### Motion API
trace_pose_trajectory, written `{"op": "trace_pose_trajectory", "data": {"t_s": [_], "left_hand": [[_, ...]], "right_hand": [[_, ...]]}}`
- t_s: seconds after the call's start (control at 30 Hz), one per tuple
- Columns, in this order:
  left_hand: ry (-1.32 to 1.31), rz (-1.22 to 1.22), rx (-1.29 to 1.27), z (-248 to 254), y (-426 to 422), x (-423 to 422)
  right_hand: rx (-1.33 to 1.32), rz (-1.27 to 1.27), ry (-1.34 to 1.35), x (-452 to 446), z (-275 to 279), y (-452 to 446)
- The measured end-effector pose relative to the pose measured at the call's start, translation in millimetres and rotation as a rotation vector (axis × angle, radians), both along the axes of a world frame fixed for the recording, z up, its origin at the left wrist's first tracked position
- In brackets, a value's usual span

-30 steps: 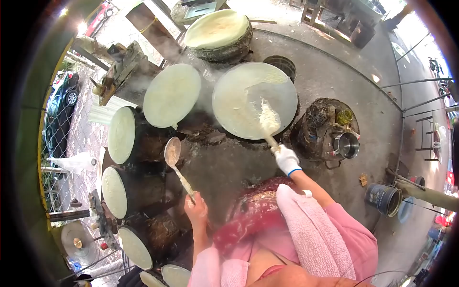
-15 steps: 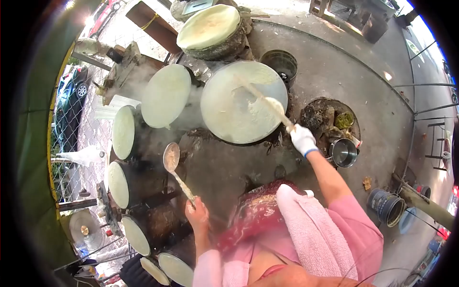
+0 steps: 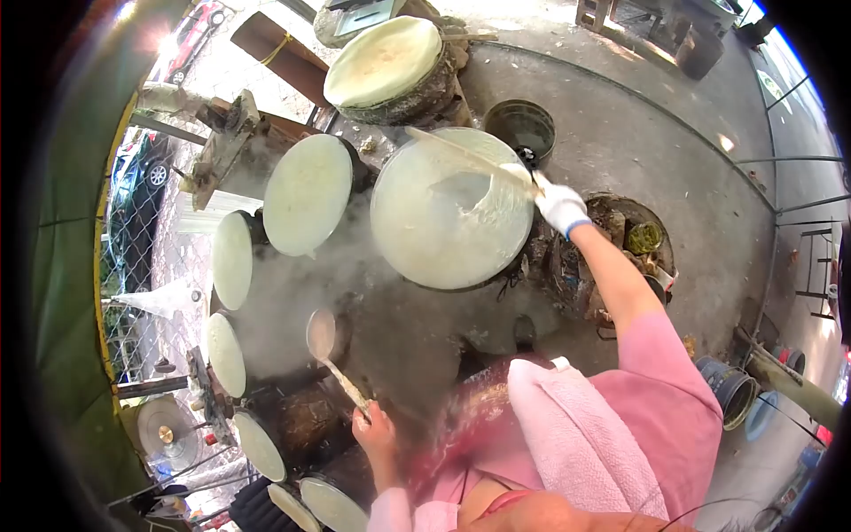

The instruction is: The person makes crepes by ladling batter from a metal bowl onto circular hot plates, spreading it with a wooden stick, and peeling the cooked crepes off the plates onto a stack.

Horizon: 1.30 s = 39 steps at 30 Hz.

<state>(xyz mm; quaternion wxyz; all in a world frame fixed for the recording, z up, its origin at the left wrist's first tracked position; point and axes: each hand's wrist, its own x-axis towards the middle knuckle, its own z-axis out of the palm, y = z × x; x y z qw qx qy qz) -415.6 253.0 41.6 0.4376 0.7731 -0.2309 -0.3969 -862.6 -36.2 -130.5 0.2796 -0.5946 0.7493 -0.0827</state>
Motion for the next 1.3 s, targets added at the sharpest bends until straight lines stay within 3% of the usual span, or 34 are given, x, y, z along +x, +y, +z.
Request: {"op": "trace_pose_trajectory", "data": {"t_s": [0.1, 0.13, 0.2, 0.23, 0.27, 0.3, 0.33, 0.37, 0.4, 0.43, 0.5, 0.6, 0.7, 0.77, 0.83, 0.9, 0.97, 1.0, 1.03, 1.17, 1.3], "left_hand": [[-0.113, -0.073, -0.015, -12.8, 11.1, 14.7], [-0.065, -0.037, -0.002, -4.8, 6.7, 7.6], [-0.014, -0.029, -0.032, 2.8, -0.8, 0.7], [0.017, -0.027, -0.051, 3.8, -3.5, -0.5], [-0.001, -0.055, -0.064, 0.9, -5.8, 1.4], [-0.019, -0.083, -0.076, -3.9, -7.9, 5.7], [-0.039, -0.108, -0.088, -6.0, -9.4, 9.7], [-0.007, -0.109, -0.097, -5.7, -12.4, 10.8], [0.026, -0.111, -0.104, -5.6, -17.4, 10.1], [0.06, -0.115, -0.109, -5.5, -22.6, 9.1], [0.076, -0.128, -0.09, -2.7, -34.1, 4.5], [0.128, -0.167, -0.099, 3.9, -48.8, -0.6], [0.096, -0.222, -0.11, 5.2, -53.5, 3.9], [0.089, -0.233, -0.122, 3.8, -53.4, 7.8], [0.106, -0.243, -0.133, 0.8, -55.4, 10.3], [0.13, -0.193, -0.108, -2.2, -59.2, 10.2], [0.143, -0.178, -0.104, -6.0, -61.5, 11.2], [0.144, -0.186, -0.109, -7.8, -61.0, 12.7], [0.144, -0.191, -0.112, -8.7, -59.4, 13.6], [0.089, -0.218, -0.1, -9.7, -55.8, 7.9], [0.109, -0.17, -0.073, -9.8, -50.6, -4.1]], "right_hand": [[-0.159, -0.094, 0.042, 18.1, 2.0, -49.8], [-0.12, -0.11, 0.016, 33.0, 32.2, -46.7], [-0.304, -0.015, -0.216, 62.3, 65.5, -8.3], [-0.386, -0.033, -0.239, 75.1, 45.1, 12.6], [-0.588, -0.004, -0.494, 82.6, 31.1, 42.5], [-0.439, -0.013, -0.506, 83.0, 44.0, 75.5], [-0.573, -0.049, -0.542, 82.1, 40.0, 104.6], [-0.404, -0.288, -0.977, 79.1, 20.6, 133.3], [-0.58, -0.39, -0.685, 79.2, 13.3, 154.6], [-0.365, -0.634, -0.886, 79.0, 6.9, 179.4], [0.079, -0.784, -1.098, 84.8, 23.3, 208.8], [0.194, -0.704, -1.215, 98.6, 57.8, 213.3], [-0.031, -0.711, -1.083, 75.4, 37.7, 208.6], [0.025, -0.691, -1.109, 67.0, 18.2, 209.6], [0.146, -0.587, -1.05, 76.9, 33.6, 209.7], [0.103, -0.443, -1.015, 85.7, 22.3, 206.2], [0.064, -0.347, -0.767, 75.0, 21.7, 198.9], [-0.042, -0.412, -0.847, 69.0, 25.3, 195.4], [-0.107, -0.383, -0.644, 57.9, 15.1, 190.1], [0.072, -0.308, -0.728, 64.0, -9.1, 182.5], [0.065, -0.179, -0.721, 66.5, 21.7, 169.4]]}}
